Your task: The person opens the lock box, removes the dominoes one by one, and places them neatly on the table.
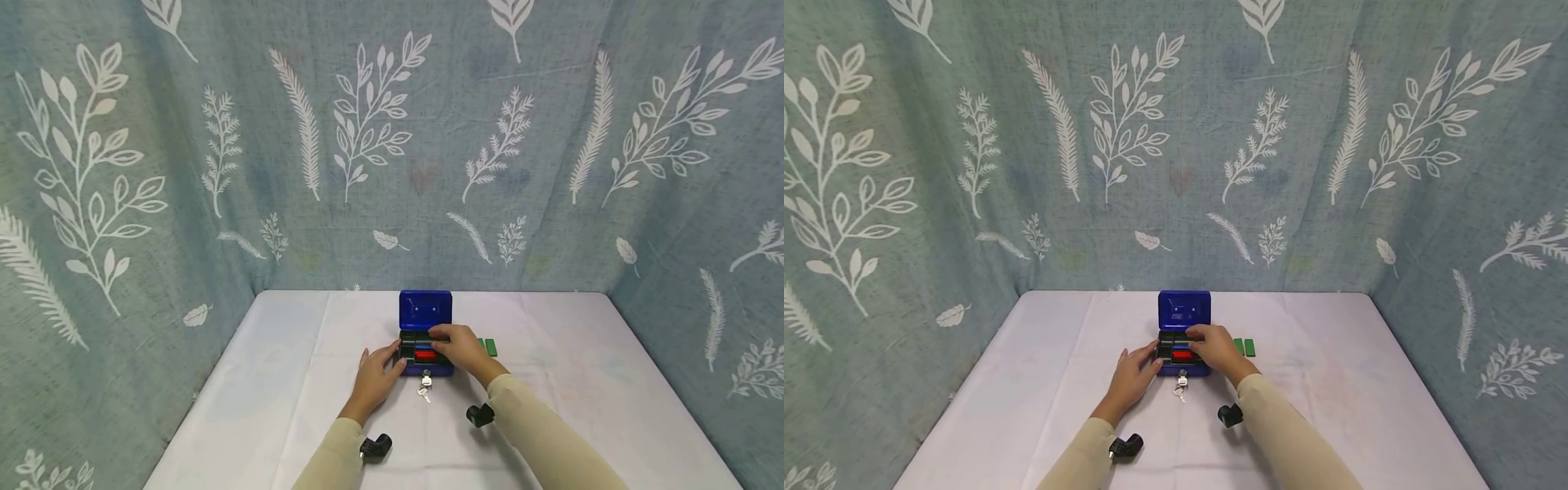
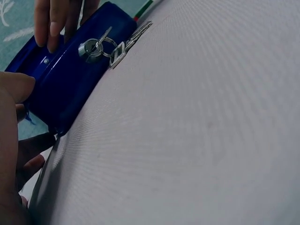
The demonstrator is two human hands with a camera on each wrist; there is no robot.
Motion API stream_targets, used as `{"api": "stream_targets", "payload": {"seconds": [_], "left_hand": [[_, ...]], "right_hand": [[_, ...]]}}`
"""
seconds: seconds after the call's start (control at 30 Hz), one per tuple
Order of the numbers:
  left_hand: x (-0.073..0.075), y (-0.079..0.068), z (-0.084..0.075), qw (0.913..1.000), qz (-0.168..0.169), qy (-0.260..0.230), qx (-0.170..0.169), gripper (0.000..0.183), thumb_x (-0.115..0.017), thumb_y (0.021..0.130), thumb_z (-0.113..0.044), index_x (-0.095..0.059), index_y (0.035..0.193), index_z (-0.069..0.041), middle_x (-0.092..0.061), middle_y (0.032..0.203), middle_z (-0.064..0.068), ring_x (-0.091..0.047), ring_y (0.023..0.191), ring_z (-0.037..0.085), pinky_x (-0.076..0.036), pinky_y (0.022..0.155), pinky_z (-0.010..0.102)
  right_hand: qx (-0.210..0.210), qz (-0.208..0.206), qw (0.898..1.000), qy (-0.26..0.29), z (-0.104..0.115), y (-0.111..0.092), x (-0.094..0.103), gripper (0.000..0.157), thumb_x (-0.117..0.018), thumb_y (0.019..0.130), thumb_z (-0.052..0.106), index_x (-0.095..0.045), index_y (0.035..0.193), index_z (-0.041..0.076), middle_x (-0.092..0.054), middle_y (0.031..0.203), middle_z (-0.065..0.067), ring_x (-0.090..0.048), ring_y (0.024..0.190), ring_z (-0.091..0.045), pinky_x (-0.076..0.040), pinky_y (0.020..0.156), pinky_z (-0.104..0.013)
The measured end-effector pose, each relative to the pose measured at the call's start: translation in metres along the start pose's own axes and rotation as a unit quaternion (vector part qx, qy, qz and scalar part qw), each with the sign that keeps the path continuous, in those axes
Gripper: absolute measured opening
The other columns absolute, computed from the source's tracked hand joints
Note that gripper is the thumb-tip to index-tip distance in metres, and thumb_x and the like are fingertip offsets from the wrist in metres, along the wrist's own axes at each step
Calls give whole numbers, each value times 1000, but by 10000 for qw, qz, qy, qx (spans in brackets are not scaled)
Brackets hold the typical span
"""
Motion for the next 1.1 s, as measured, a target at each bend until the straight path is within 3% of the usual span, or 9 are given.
{"api": "stream_targets", "payload": {"seconds": [0.23,0.5,0.77,1.1], "left_hand": [[-1,0,-2,10000,45,-67,26,51,-57,95,-44,-55,140,-20,-61,131,4,-52,125,24,-14,114,58],[2,1,-3,10000,-18,-57,-43,50,-59,94,-40,-57,139,-17,-62,130,6,-53,124,26,-15,113,60],[0,1,-1,9999,103,-4,99,51,-57,95,-43,-55,141,-22,-61,131,3,-52,125,23,-13,115,56],[1,1,0,10000,28,-37,2,51,-57,95,-44,-56,140,-20,-61,131,3,-53,125,24,-14,114,57]], "right_hand": [[47,109,9998,-167,4,0,-2,32,-72,88,15,-69,120,13,-68,114,0,-61,110,-20,-48,97,-43],[372,235,9976,-537,12,5,-5,32,-71,90,17,-69,121,13,-68,117,-1,-60,114,-22,-47,99,-44],[486,538,9904,-1175,18,8,-11,34,-70,90,21,-68,123,13,-67,120,-5,-58,116,-25,-45,100,-46],[510,756,9830,-1591,22,10,-15,28,-65,94,19,-70,120,14,-67,119,-5,-57,117,-27,-43,102,-47]]}}
Point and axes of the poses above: each hand's wrist, its own y-axis towards the middle knuckle, its own x-axis out of the back of the hand, z = x × y, the point moved 3 cm from there along y, towards the middle knuckle
